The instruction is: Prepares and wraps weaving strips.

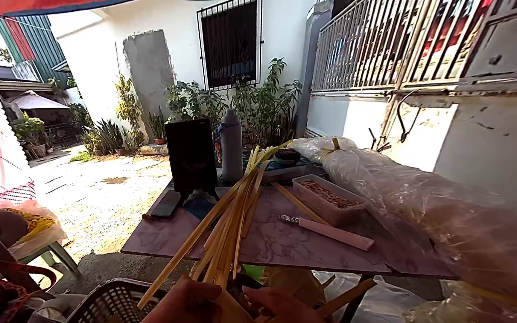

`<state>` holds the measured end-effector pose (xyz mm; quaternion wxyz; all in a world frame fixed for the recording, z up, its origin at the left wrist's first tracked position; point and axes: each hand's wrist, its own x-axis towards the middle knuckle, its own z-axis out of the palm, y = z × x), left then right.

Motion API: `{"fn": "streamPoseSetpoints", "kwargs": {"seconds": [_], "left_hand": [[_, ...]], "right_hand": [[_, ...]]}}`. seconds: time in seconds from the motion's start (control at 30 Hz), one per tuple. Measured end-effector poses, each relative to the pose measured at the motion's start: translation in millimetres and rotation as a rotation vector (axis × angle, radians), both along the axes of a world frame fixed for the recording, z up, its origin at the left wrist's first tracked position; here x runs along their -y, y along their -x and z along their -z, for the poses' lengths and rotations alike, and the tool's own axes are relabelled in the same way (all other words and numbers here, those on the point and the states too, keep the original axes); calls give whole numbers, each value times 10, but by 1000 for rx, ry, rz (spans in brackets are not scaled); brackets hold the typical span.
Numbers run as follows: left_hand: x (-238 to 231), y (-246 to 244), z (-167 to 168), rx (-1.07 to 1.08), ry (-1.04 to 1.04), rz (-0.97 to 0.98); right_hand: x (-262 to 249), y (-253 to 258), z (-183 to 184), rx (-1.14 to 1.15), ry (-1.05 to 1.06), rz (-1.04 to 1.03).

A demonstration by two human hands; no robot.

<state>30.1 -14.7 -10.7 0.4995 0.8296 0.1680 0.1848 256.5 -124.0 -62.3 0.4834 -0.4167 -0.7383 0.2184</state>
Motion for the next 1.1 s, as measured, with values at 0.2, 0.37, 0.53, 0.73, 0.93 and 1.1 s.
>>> {"fn": "streamPoseSetpoints", "kwargs": {"seconds": [0.2,0.37,0.53,0.73,0.93,1.1], "left_hand": [[300,-262,86,105,-249,-169],[399,-385,222,209,6,-300],[296,-383,493,504,239,-224],[47,0,534,634,296,-222],[-252,464,412,741,281,-311],[-491,585,374,781,376,-268]], "right_hand": [[-238,200,-124,45,-358,206],[-239,155,-78,63,-325,223],[-291,145,-69,-14,-261,138],[-880,-666,-165,226,-382,427],[-1402,-2168,-560,461,320,1027],[-1632,-2481,-524,574,578,1012]]}}
